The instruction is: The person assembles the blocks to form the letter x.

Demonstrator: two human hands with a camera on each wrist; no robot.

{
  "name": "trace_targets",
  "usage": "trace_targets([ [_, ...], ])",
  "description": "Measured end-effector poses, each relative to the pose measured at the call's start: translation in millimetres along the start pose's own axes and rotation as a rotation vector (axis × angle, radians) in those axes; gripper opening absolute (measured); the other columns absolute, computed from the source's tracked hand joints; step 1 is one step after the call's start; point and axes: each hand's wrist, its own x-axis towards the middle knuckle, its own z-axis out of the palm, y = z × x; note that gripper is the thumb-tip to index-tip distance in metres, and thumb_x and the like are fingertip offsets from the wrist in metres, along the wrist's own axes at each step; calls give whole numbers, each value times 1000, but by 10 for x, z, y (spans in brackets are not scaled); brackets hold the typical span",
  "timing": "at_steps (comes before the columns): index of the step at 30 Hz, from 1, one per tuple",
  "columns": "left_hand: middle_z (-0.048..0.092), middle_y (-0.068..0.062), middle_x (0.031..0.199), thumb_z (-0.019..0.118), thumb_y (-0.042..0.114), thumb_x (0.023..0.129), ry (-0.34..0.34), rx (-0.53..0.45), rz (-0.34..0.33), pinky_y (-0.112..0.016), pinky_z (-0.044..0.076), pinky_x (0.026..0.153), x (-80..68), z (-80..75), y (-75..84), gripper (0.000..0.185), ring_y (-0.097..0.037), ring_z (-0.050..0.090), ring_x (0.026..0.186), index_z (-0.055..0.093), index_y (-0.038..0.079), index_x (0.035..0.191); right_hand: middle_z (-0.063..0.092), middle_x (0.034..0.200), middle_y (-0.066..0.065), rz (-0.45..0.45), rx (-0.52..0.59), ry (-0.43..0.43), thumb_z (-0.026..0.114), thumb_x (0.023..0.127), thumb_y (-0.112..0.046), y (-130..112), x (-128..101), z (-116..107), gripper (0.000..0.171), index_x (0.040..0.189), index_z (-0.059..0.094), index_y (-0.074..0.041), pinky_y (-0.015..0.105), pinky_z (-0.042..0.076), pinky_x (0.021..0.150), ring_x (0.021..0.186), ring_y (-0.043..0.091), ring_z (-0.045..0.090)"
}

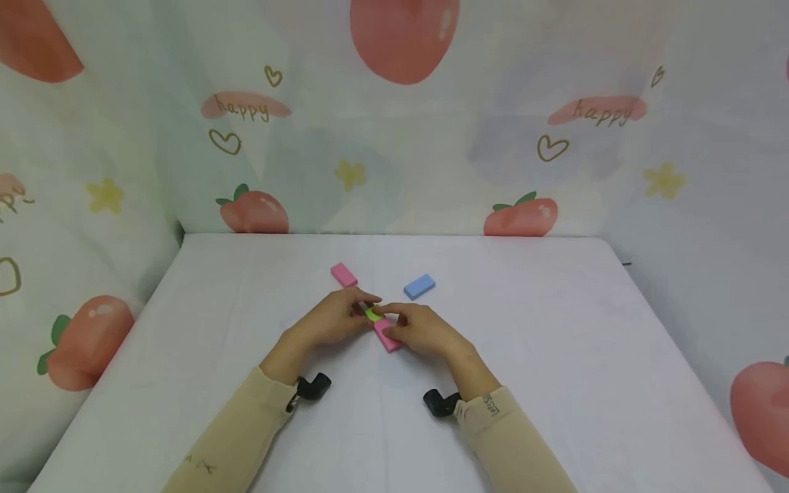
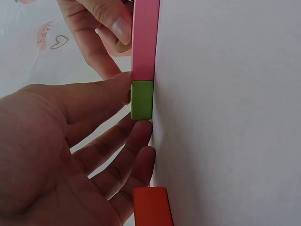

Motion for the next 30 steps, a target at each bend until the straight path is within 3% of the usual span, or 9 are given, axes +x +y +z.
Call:
trace_targets([
  [8,60,4,121,71,22,87,6,98,27,-37,47,94,-65,-11,13,47,-15,57,109,59,25,132,58,91,2,7,-6,1,64,93,-33,36,-8,16,40,131,57,-41,31,42,67,79,17,52],
  [19,53,2,136,73,28,86,-3,175,13,-42,40,107,-165,-139,9,51,-18,51,124,57,29,134,57,92,3,11,-16,-8,65,92,-30,60,28,-3,41,131,57,-41,30,41,65,78,18,52],
  [23,50,1,140,73,28,86,6,171,15,-43,40,107,-242,-205,-4,52,-19,50,127,56,27,135,57,94,2,19,-12,-10,65,92,-32,65,25,6,40,130,57,-44,31,42,67,80,18,53],
  [30,55,2,132,74,29,84,22,165,2,-40,46,100,-361,-306,-70,54,-19,55,118,56,22,134,57,94,1,32,-8,-12,64,92,-35,56,-1,3,40,129,56,-47,32,43,67,80,18,53],
])
